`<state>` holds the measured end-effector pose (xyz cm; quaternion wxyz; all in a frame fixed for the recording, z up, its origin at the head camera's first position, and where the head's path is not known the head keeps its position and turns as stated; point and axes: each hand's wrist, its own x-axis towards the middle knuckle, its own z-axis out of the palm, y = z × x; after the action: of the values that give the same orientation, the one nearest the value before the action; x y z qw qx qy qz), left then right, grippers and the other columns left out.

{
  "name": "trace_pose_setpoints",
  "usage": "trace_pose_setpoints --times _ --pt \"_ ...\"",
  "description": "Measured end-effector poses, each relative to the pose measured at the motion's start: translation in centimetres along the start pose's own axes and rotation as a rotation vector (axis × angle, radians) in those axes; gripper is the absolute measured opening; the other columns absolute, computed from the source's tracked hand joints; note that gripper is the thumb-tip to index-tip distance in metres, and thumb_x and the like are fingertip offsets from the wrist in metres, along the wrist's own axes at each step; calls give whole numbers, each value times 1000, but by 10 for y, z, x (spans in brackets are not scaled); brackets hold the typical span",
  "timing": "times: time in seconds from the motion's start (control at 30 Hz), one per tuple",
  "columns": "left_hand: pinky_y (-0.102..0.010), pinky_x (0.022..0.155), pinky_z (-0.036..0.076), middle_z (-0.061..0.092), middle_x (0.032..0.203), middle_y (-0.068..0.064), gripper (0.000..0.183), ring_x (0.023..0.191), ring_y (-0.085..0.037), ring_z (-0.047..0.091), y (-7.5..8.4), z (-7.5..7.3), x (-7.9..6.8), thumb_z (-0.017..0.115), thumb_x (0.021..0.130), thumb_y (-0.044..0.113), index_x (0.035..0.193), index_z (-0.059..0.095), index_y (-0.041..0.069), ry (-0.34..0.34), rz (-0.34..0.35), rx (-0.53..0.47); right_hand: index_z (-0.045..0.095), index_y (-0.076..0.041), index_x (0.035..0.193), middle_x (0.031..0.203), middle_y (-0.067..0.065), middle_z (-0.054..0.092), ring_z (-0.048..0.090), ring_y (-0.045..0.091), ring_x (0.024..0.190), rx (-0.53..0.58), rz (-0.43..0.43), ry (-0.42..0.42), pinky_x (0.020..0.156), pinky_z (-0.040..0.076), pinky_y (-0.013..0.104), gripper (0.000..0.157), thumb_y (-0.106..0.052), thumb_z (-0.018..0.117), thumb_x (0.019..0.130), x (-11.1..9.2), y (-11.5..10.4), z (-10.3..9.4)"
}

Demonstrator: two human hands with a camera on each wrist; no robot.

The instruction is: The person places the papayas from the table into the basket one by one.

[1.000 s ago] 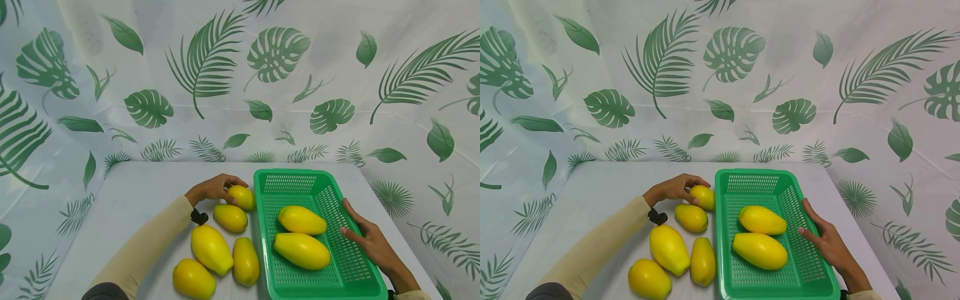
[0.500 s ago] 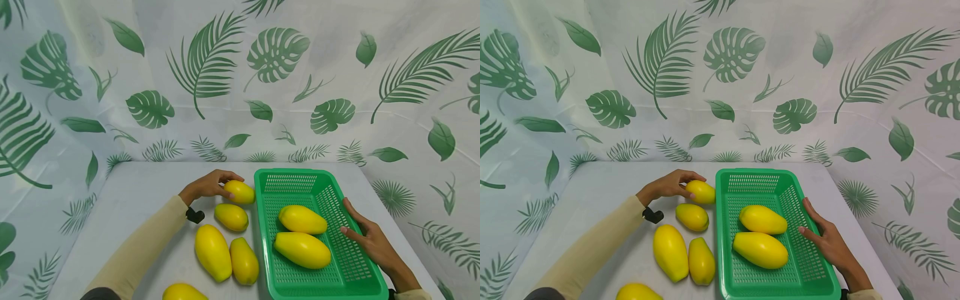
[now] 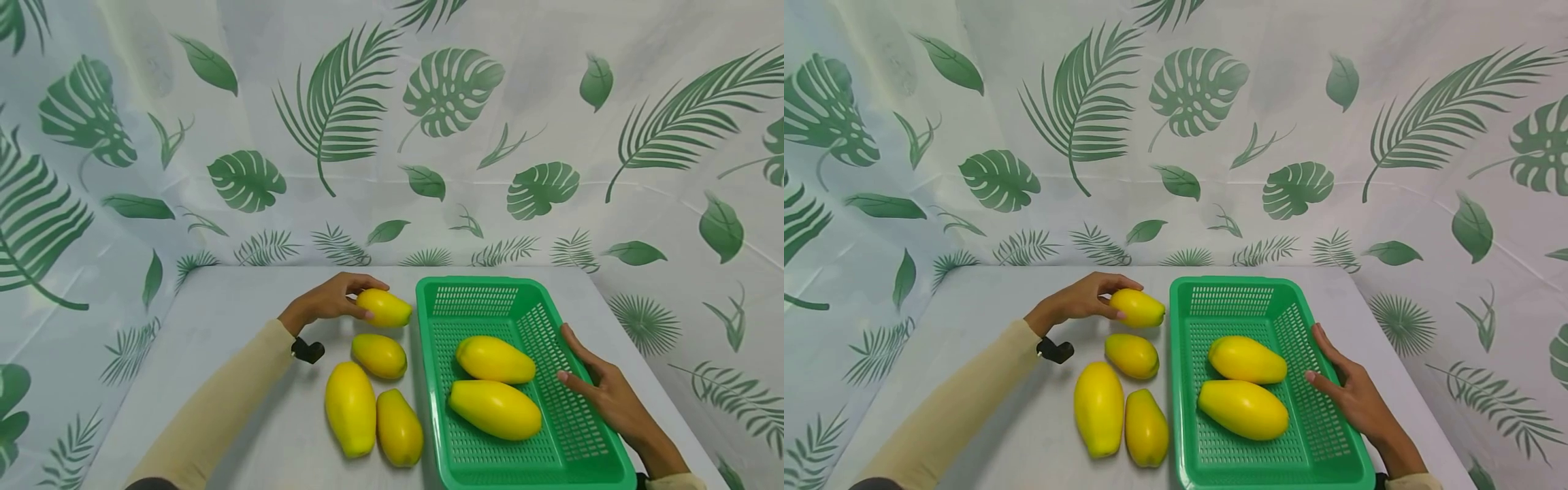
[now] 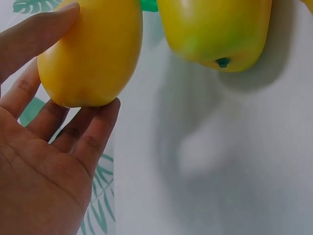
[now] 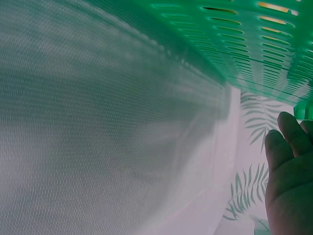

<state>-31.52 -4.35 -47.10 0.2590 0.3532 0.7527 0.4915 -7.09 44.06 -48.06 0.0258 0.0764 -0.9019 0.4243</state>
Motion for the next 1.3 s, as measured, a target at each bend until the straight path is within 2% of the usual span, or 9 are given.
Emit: trace_pose_setpoints --times 0.4,0.53,0.67,0.83,1.07,1.3 --pt "-47 114 52 65 147 -1 58 129 -23 61 6 -8 -7 83 93 14 147 64 21 9 3 -22 15 -21 172 178 -17 9 13 -22 150 -11 16 7 106 18 -6 79 -8 60 108 -2 1 -1" --pt "-47 114 52 65 147 -2 58 129 -24 62 11 -10 -9 82 93 14 147 64 20 13 9 -24 16 -21 172 179 -12 9 13 -22 150 -8 16 5 106 18 -6 79 -7 60 107 -3 2 -1" --pt "-46 114 53 64 148 -2 59 128 -23 63 17 -12 -10 82 93 15 148 63 19 19 22 -20 16 -21 172 178 -15 9 13 -22 150 -11 9 5 106 18 -6 79 -7 60 107 -3 2 -1" --pt "-43 113 54 64 148 1 59 127 -22 64 23 -13 -9 83 93 16 148 63 22 21 41 -35 16 -19 172 178 -15 9 13 -21 151 -8 -5 4 107 19 -6 80 -5 60 107 -3 2 -1" --pt "-39 111 56 62 150 0 59 128 -23 63 34 -11 -6 82 93 12 148 63 21 8 83 -61 17 -19 172 179 -12 9 13 -21 151 -9 -12 4 107 18 -6 80 -5 60 107 -2 1 -1" --pt "-38 110 56 63 147 1 58 126 -23 64 47 -8 -3 81 94 11 147 63 22 6 108 -58 16 -20 172 178 -16 10 13 -21 151 -7 -10 1 107 19 -6 80 -6 60 107 -1 1 0"
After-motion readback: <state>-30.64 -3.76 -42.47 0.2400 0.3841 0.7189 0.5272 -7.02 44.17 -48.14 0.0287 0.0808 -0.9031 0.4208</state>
